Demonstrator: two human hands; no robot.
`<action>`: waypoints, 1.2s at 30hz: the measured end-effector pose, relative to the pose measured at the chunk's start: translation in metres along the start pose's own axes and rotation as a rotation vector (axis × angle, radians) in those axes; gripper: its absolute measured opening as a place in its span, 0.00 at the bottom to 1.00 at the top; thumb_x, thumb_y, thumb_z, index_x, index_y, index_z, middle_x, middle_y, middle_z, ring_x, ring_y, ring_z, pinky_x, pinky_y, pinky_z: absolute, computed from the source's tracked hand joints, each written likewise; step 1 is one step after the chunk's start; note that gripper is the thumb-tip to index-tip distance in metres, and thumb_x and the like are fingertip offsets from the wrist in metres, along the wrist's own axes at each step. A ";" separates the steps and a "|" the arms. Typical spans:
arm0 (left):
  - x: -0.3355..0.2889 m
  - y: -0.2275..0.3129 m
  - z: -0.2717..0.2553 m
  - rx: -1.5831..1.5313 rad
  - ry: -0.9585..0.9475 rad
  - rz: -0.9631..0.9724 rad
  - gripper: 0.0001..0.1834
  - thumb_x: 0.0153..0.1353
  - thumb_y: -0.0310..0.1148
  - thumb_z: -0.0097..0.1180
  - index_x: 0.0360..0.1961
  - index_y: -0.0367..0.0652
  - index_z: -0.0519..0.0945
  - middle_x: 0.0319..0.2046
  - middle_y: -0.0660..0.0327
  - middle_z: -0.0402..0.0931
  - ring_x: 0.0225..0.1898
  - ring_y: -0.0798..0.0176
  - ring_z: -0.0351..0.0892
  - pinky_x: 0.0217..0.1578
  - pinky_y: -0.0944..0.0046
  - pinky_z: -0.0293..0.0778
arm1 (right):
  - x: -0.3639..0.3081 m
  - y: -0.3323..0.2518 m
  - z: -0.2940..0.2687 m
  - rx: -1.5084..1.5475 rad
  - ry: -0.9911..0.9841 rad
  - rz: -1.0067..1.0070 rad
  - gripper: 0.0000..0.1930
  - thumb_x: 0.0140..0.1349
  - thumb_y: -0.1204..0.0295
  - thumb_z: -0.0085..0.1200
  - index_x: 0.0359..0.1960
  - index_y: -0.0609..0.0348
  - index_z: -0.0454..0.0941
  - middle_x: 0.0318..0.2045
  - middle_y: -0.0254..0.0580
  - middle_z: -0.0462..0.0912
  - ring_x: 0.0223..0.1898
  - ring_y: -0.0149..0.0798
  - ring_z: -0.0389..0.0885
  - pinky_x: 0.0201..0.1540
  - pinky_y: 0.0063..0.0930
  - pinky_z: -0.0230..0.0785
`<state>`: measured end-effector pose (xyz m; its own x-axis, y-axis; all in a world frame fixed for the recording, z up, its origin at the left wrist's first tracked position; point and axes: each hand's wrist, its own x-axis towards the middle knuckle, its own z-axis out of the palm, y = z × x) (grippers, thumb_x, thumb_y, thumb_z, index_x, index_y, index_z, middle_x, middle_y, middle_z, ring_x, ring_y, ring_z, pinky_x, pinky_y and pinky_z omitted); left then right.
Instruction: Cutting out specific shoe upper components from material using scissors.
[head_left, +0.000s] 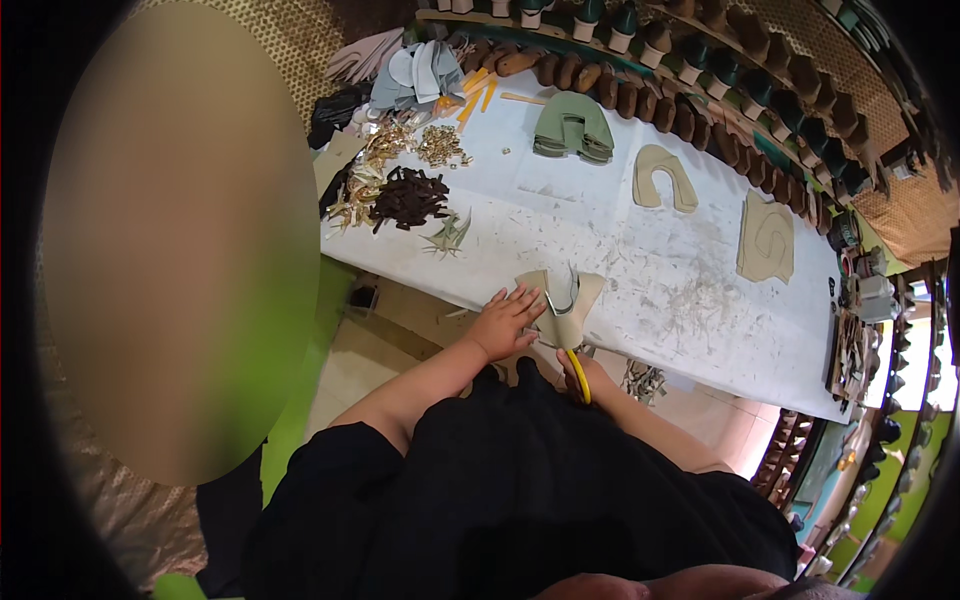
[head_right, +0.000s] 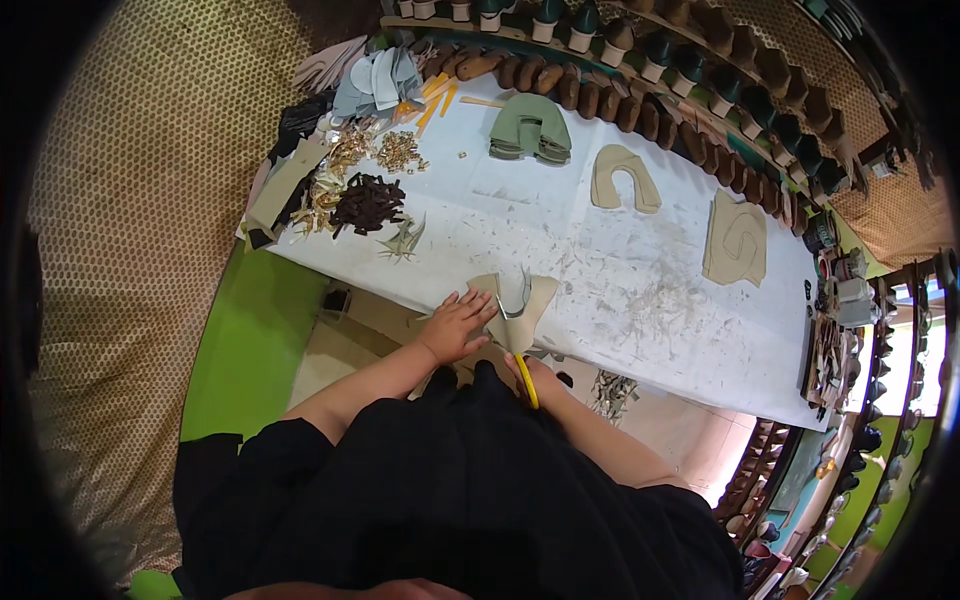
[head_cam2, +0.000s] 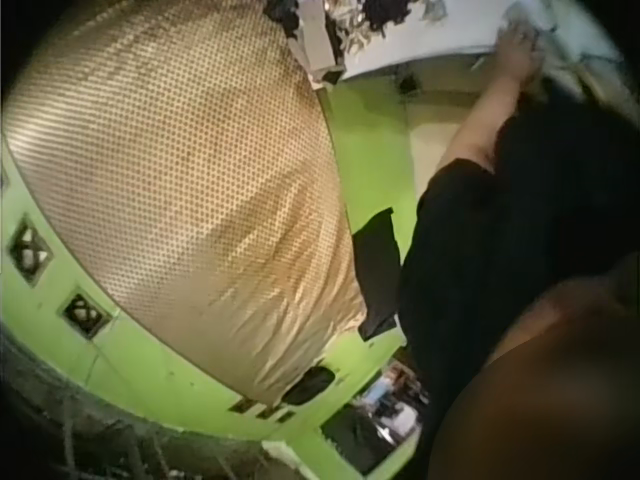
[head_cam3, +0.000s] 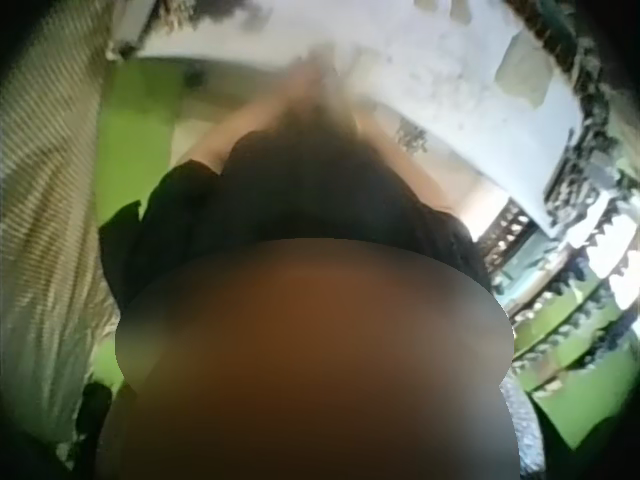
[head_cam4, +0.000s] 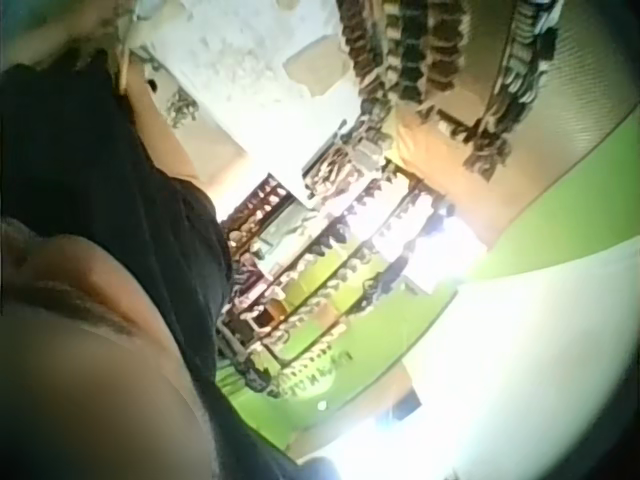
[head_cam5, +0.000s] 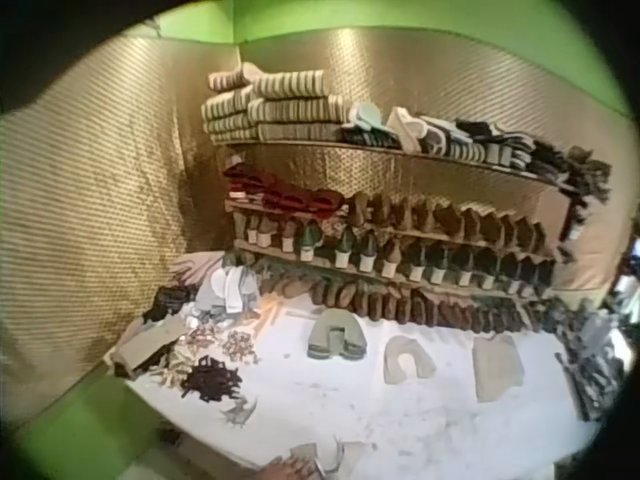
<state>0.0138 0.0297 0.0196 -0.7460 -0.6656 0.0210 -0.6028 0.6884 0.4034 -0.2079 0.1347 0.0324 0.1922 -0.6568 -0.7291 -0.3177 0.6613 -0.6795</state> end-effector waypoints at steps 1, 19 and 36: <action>0.000 0.000 -0.001 -0.004 -0.006 0.000 0.35 0.60 0.47 0.57 0.69 0.57 0.64 0.72 0.59 0.55 0.73 0.53 0.52 0.69 0.45 0.50 | 0.003 0.001 0.003 -0.101 0.047 -0.016 0.38 0.65 0.35 0.40 0.36 0.67 0.73 0.16 0.44 0.75 0.18 0.41 0.78 0.24 0.33 0.72; -0.002 -0.013 -0.008 -0.066 -0.105 0.079 0.39 0.57 0.51 0.58 0.70 0.57 0.63 0.74 0.58 0.48 0.75 0.50 0.45 0.70 0.47 0.47 | 0.018 0.007 0.023 -0.227 0.229 -0.027 0.39 0.67 0.36 0.37 0.45 0.69 0.73 0.17 0.48 0.77 0.22 0.48 0.79 0.29 0.40 0.70; -0.003 -0.019 -0.013 -0.164 -0.088 0.119 0.39 0.53 0.53 0.61 0.67 0.55 0.68 0.74 0.58 0.49 0.75 0.51 0.44 0.69 0.47 0.48 | 0.015 -0.002 0.031 -0.313 0.365 -0.058 0.42 0.63 0.33 0.41 0.40 0.71 0.77 0.28 0.61 0.80 0.36 0.58 0.81 0.40 0.44 0.72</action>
<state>0.0312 0.0144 0.0239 -0.8354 -0.5496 0.0004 -0.4601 0.6998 0.5465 -0.1756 0.1349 0.0198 -0.1027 -0.8103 -0.5769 -0.5912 0.5161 -0.6197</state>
